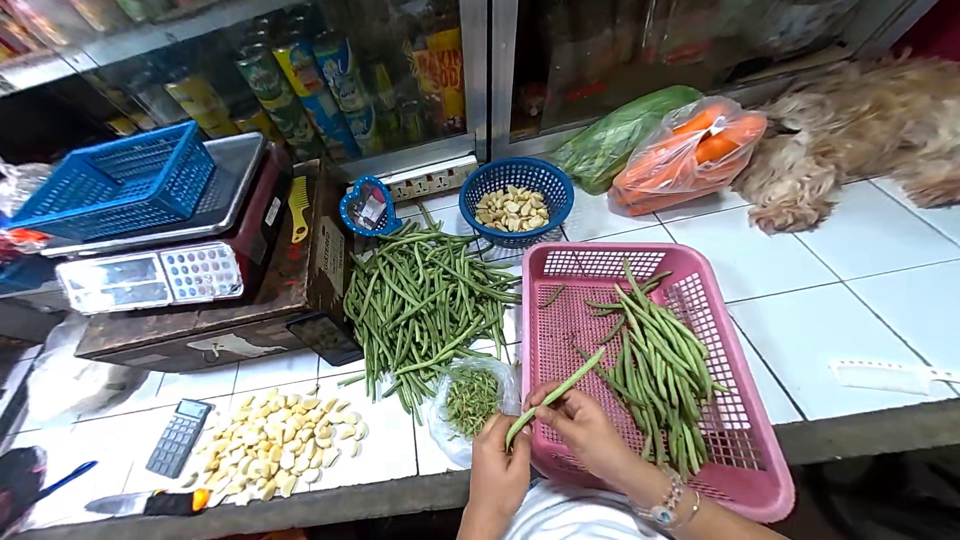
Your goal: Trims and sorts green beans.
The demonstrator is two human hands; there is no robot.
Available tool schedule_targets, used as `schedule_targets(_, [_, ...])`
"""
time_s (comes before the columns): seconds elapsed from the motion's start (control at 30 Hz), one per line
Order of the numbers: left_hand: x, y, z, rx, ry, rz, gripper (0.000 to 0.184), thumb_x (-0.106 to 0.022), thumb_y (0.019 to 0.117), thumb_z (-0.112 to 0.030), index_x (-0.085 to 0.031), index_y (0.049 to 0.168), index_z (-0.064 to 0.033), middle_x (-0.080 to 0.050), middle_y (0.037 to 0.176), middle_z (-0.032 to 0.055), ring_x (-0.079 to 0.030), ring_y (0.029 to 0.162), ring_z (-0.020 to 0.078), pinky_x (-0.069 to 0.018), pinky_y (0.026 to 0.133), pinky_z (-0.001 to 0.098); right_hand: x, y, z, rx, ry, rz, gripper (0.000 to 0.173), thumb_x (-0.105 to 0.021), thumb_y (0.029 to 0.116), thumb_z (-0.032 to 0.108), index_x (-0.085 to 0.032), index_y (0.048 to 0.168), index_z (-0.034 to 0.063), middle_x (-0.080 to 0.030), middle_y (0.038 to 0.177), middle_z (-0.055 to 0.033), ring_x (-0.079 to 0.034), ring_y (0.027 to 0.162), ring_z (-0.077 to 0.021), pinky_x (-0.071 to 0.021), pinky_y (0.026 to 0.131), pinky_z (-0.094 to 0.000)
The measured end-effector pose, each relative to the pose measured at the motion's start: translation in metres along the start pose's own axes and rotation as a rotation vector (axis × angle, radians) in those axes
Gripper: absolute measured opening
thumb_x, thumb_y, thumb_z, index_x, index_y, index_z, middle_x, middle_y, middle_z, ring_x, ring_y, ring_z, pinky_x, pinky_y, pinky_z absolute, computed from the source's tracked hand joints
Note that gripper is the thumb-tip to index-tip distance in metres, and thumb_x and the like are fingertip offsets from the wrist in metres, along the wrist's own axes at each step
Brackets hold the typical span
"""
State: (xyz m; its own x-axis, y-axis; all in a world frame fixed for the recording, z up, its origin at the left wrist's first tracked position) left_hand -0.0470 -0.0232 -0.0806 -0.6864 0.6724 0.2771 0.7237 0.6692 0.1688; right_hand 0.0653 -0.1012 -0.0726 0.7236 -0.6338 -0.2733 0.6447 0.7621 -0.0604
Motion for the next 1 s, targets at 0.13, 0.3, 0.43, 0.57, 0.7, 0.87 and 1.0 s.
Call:
schedule_targets(0.13, [0.004,-0.001,0.0,-0.18,0.101,-0.115,0.022,-0.062,0.0904,-0.005,-0.069,0.1,0.0131,-0.066,0.081,0.0132,-0.061,0.07,0.0002,-0.0485,0.069,0.0099,0.015,0.011,0.008,0.028,-0.076,-0.061,0.017,-0.046,0.0962,-0.007,-0.057,0.097,0.0062,-0.066,0.087,0.0095,-0.067,0.077,0.0016,-0.0586,0.079,-0.019])
schedule_targets(0.3, [-0.001,-0.001,-0.004,-0.44,0.196,-0.139,0.013,-0.061,0.0902,-0.002,-0.071,0.089,0.0073,-0.07,0.083,0.015,-0.067,0.078,0.0093,-0.0522,0.079,0.0131,0.015,0.009,0.014,-0.034,-0.21,-0.037,0.008,-0.054,0.0962,-0.004,-0.055,0.1,0.0029,-0.063,0.081,0.0087,-0.063,0.068,0.0036,-0.0554,0.067,-0.0145])
schedule_targets(0.43, [-0.009,-0.002,-0.003,-0.398,0.325,-0.025,0.016,-0.056,0.0862,-0.002,-0.07,0.084,0.0065,-0.069,0.078,0.0157,-0.069,0.072,0.0192,-0.0569,0.071,0.0241,0.009,0.001,0.009,-0.128,-0.401,0.178,0.029,-0.061,0.0921,-0.003,-0.056,0.12,-0.0096,-0.063,0.09,-0.0011,-0.061,0.075,-0.0003,-0.0529,0.072,-0.0167])
schedule_targets(0.57, [-0.012,-0.004,-0.002,-0.489,0.496,0.092,0.018,-0.056,0.0855,-0.005,-0.07,0.08,0.0044,-0.069,0.074,0.015,-0.072,0.07,0.0247,-0.0588,0.066,0.0317,0.014,0.001,0.005,-0.199,-0.576,0.301,0.033,-0.06,0.0931,-0.003,-0.057,0.125,-0.0103,-0.065,0.089,-0.0091,-0.06,0.073,-0.0057,-0.0511,0.072,-0.0206])
schedule_targets(0.7, [-0.01,-0.009,0.003,-0.638,0.403,0.329,0.017,-0.058,0.0878,-0.004,-0.067,0.076,0.0027,-0.067,0.072,0.0133,-0.07,0.07,0.024,-0.0578,0.066,0.0315,0.023,-0.002,0.006,-0.303,-0.689,0.604,0.033,-0.058,0.0969,-0.001,-0.059,0.129,-0.0088,-0.066,0.092,-0.0154,-0.059,0.07,-0.0128,-0.0515,0.068,-0.0272])
schedule_targets(0.87, [-0.006,-0.014,0.004,-0.609,0.194,0.578,0.017,-0.059,0.0864,-0.003,-0.065,0.072,0.0018,-0.066,0.069,0.0134,-0.069,0.068,0.0247,-0.0567,0.066,0.0342,0.016,-0.017,0.011,-0.172,-0.797,0.842,0.029,-0.064,0.093,-0.004,-0.062,0.12,-0.0129,-0.069,0.099,-0.0282,-0.068,0.089,-0.0369,-0.0532,0.086,-0.0481])
schedule_targets(1.0, [-0.002,-0.012,-0.003,-0.508,0.146,0.521,0.018,-0.059,0.0828,-0.005,-0.064,0.067,0.0013,-0.064,0.062,0.0125,-0.067,0.06,0.0228,-0.0535,0.057,0.0344,0.009,-0.024,0.016,-0.086,-0.785,0.798,0.037,-0.063,0.0908,-0.006,-0.06,0.127,-0.0115,-0.069,0.106,-0.0283,-0.068,0.096,-0.0377,-0.053,0.09,-0.0478])
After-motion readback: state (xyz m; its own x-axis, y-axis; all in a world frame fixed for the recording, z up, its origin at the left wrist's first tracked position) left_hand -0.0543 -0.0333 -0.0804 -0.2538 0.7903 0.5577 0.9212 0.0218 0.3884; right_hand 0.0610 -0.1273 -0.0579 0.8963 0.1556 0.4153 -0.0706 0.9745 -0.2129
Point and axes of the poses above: each hand's wrist, its own y-axis towards the middle knuckle, its own x-axis out of the back of the hand, z = x × y, the point moved 4 cm from there along y, towards the middle knuckle
